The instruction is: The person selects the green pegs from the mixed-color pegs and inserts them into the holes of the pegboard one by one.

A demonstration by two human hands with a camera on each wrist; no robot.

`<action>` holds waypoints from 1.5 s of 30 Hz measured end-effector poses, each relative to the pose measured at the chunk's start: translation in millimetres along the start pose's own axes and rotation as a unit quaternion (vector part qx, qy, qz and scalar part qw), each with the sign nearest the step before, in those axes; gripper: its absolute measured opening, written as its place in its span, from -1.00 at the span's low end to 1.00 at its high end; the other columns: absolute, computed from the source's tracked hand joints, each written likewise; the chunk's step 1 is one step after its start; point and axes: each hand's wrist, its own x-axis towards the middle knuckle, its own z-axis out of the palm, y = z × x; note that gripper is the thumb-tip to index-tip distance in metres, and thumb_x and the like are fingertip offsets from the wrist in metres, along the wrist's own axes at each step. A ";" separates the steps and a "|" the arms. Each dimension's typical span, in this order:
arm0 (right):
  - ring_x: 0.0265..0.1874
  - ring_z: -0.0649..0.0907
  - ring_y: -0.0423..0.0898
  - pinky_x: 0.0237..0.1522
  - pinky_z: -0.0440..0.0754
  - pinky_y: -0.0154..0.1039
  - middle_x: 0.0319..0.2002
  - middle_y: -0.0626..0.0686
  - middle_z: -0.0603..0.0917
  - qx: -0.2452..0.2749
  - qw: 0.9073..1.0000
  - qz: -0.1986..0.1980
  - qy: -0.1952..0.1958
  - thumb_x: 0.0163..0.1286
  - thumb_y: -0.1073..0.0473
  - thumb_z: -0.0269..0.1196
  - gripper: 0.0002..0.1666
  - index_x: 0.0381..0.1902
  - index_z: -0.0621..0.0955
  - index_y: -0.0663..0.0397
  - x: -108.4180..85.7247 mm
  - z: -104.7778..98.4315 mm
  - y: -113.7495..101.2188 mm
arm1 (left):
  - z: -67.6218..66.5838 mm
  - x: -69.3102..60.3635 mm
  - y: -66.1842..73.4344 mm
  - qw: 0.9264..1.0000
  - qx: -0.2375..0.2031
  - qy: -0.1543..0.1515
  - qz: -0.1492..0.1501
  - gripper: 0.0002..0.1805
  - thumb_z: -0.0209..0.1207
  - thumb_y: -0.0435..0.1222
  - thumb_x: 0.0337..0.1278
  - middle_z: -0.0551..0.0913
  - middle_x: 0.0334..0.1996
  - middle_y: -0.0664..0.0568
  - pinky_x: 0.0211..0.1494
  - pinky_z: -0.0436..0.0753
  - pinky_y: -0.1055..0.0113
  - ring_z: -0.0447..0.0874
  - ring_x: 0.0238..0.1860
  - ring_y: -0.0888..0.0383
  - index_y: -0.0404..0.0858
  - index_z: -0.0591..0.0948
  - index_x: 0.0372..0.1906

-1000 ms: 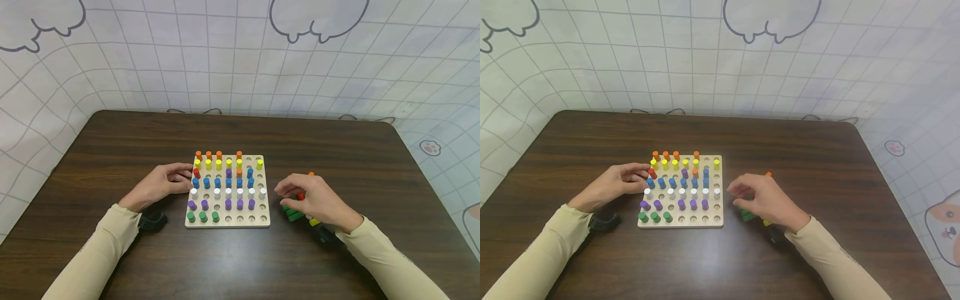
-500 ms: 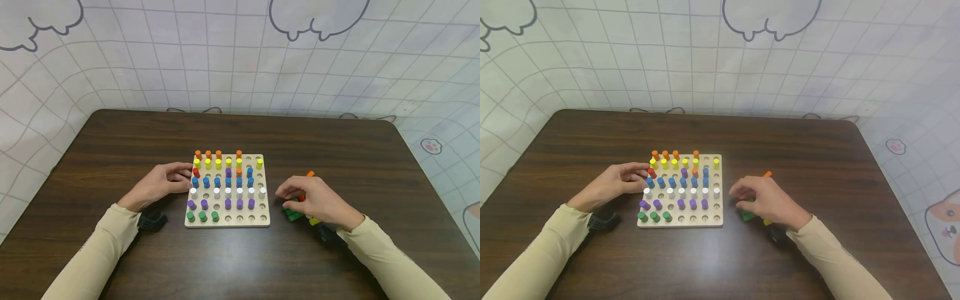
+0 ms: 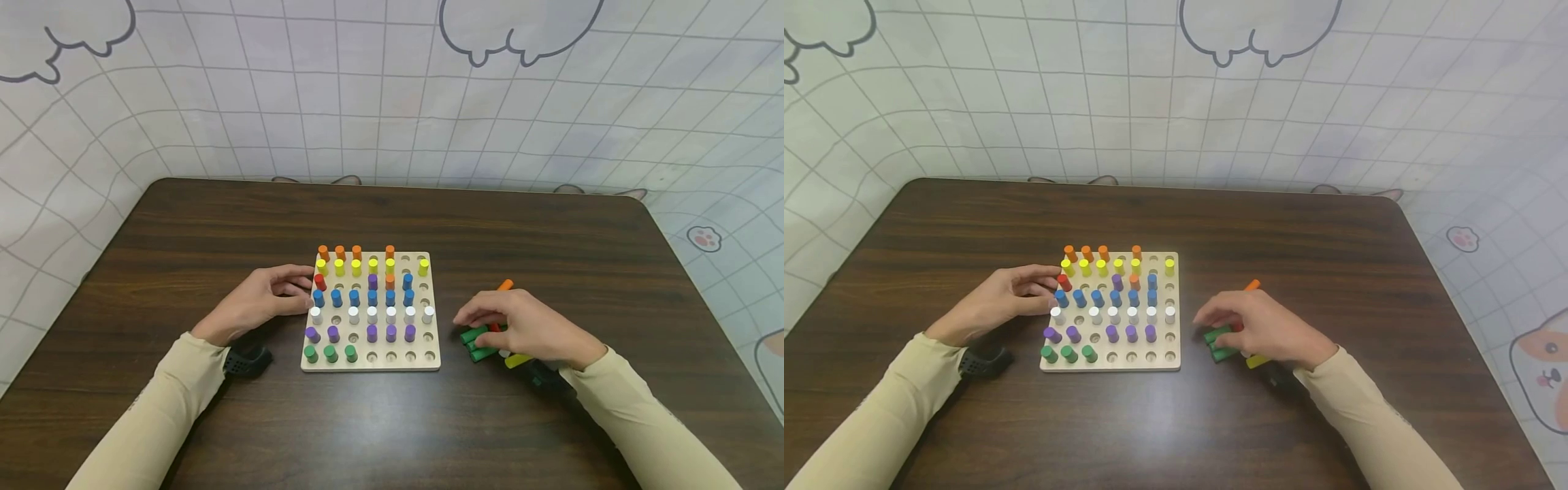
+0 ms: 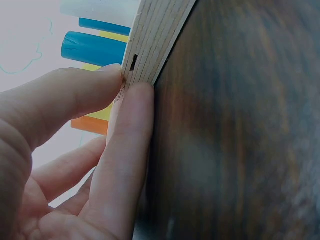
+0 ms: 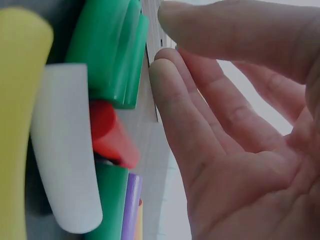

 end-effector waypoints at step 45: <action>-0.41 0.64 -0.23 -0.50 0.67 -0.30 -0.02 -0.08 0.75 -0.011 0.999 0.041 -0.023 0.33 0.25 0.44 -0.58 0.12 0.71 -0.19 3.2 2.2 0.2 | -1.3 -0.3 -0.3 1.000 -0.004 0.001 0.015 -0.26 0.41 -0.13 0.24 0.63 0.21 -0.13 0.05 0.66 0.51 0.68 0.08 0.04 -0.16 0.43 0.48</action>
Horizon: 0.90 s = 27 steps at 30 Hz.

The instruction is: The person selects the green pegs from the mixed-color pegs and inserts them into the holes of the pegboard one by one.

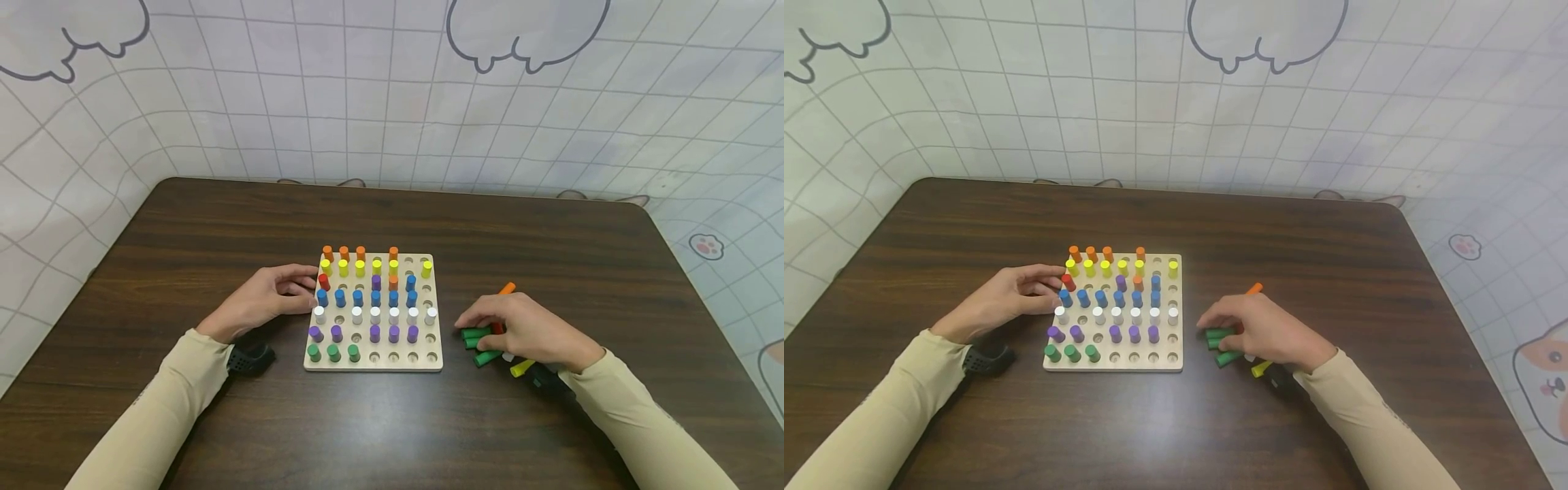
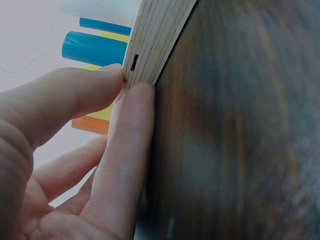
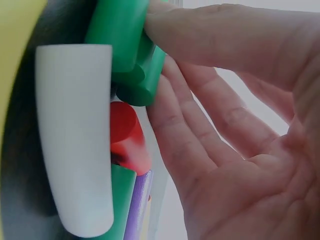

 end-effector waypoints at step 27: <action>-0.10 0.71 -0.28 0.02 0.69 -0.30 0.03 -0.20 0.74 -0.020 0.999 -0.027 -0.008 0.23 0.22 0.52 -0.52 0.10 0.72 -0.23 1.1 1.8 3.0 | 0.1 0.5 0.1 1.000 0.003 -0.001 0.000 -0.25 0.40 -0.13 0.25 0.63 0.22 -0.13 0.06 0.65 0.51 0.68 0.10 0.05 -0.17 0.42 0.49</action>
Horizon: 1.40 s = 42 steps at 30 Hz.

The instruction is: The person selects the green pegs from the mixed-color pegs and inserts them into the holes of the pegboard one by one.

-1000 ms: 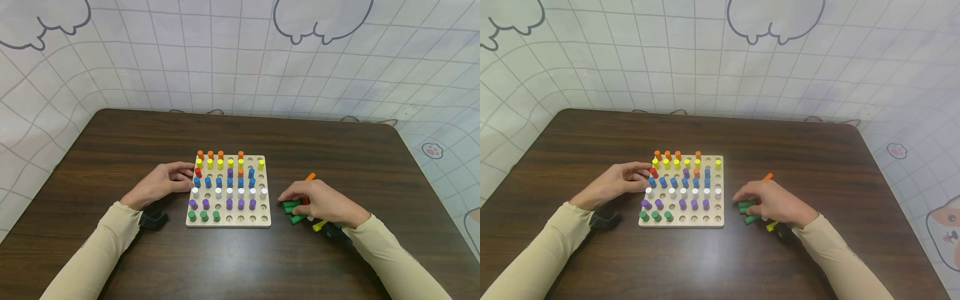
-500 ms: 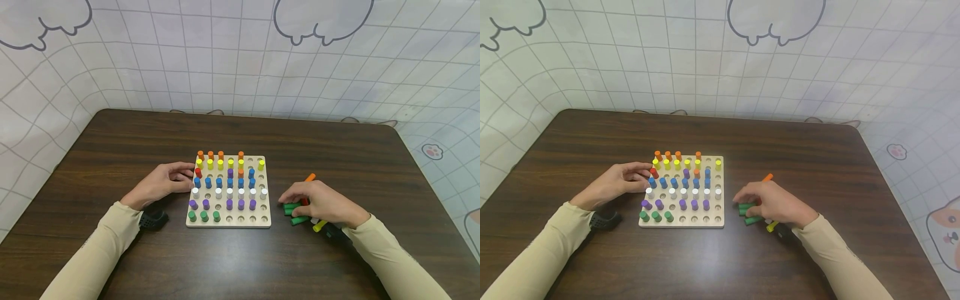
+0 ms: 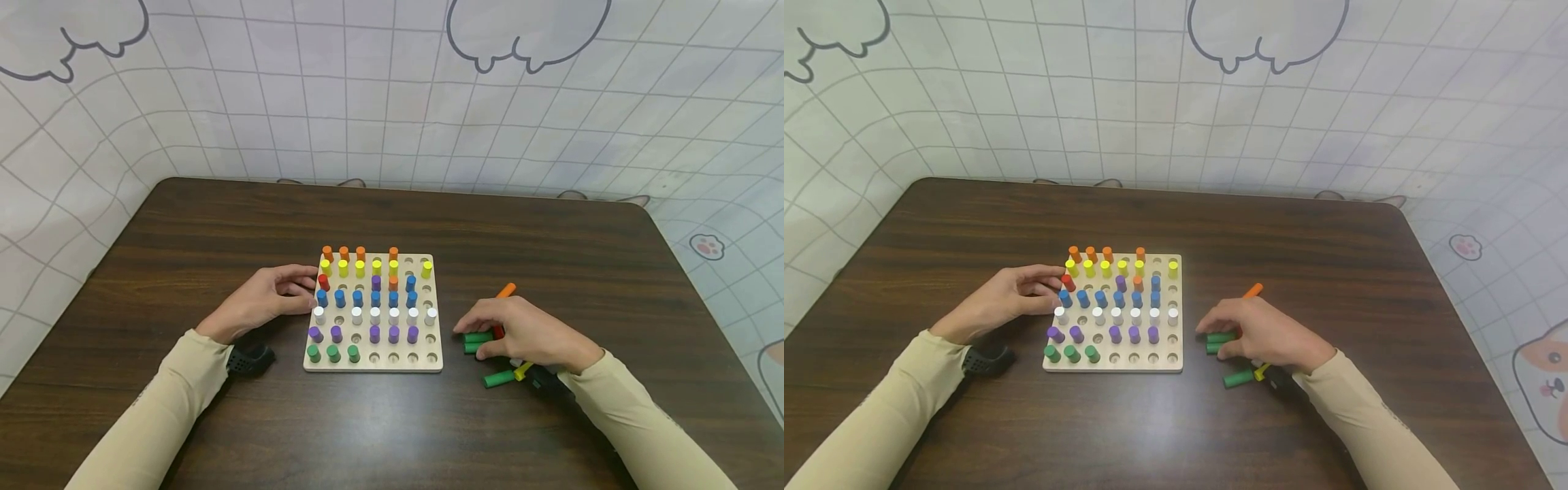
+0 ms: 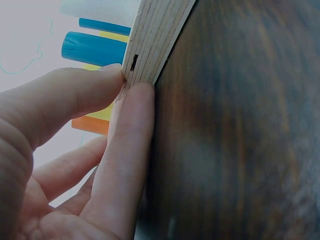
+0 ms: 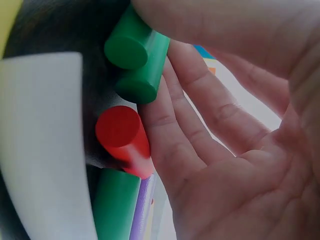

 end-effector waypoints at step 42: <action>-0.20 0.69 -0.28 -0.09 0.71 -0.34 -0.04 -0.13 0.76 0.031 0.999 -0.006 -0.020 0.22 0.17 0.53 -0.60 0.03 0.76 -0.18 -0.6 -0.4 -1.1 | -0.3 0.5 0.3 1.000 0.004 0.000 0.000 -0.27 0.38 -0.15 0.27 0.64 0.21 -0.13 0.03 0.66 0.51 0.69 0.08 0.06 -0.18 0.42 0.49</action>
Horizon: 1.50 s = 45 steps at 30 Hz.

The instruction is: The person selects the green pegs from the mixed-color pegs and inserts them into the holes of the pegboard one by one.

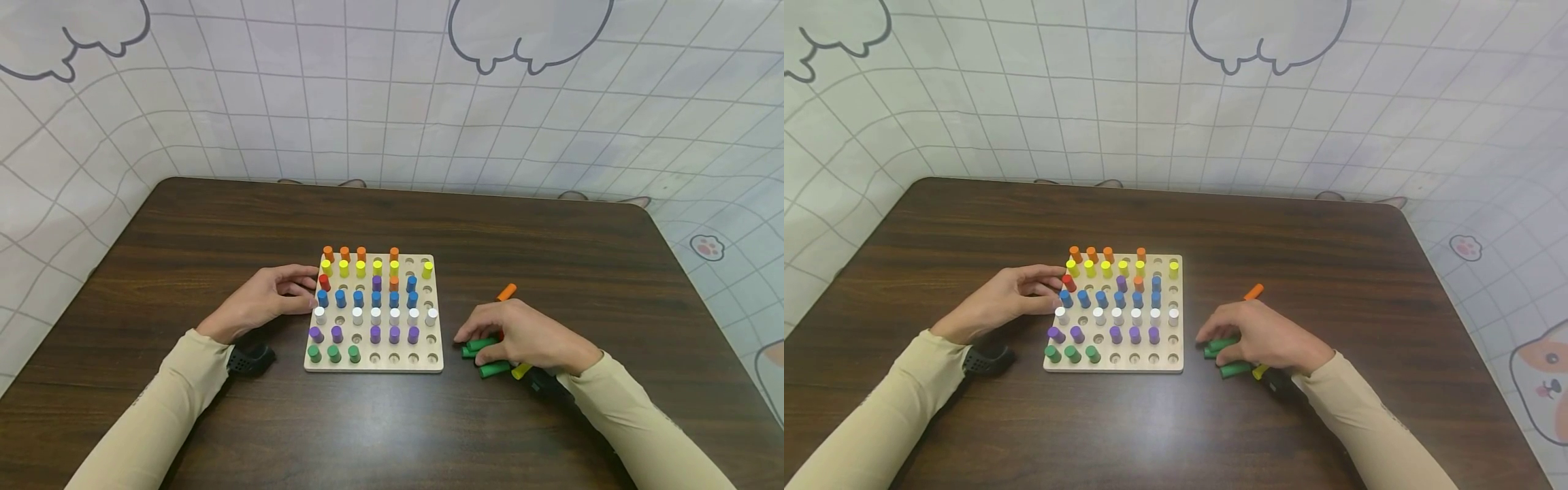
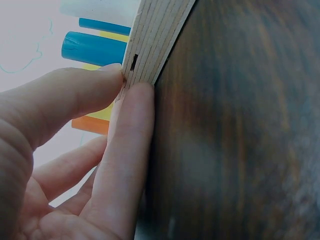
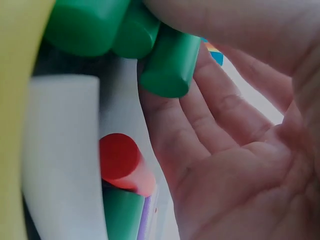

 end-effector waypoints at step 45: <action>-0.13 0.68 -0.35 -0.10 0.73 -0.27 -0.10 -0.26 0.76 -0.057 0.992 -0.066 0.090 0.21 0.13 0.54 -0.70 -0.07 0.80 -0.17 -8.0 -6.6 -18.7 | 0.5 0.9 -2.6 1.000 0.000 0.000 0.004 -0.26 0.39 -0.13 0.26 0.64 0.21 -0.13 0.05 0.66 0.49 0.67 0.08 0.06 -0.18 0.42 0.49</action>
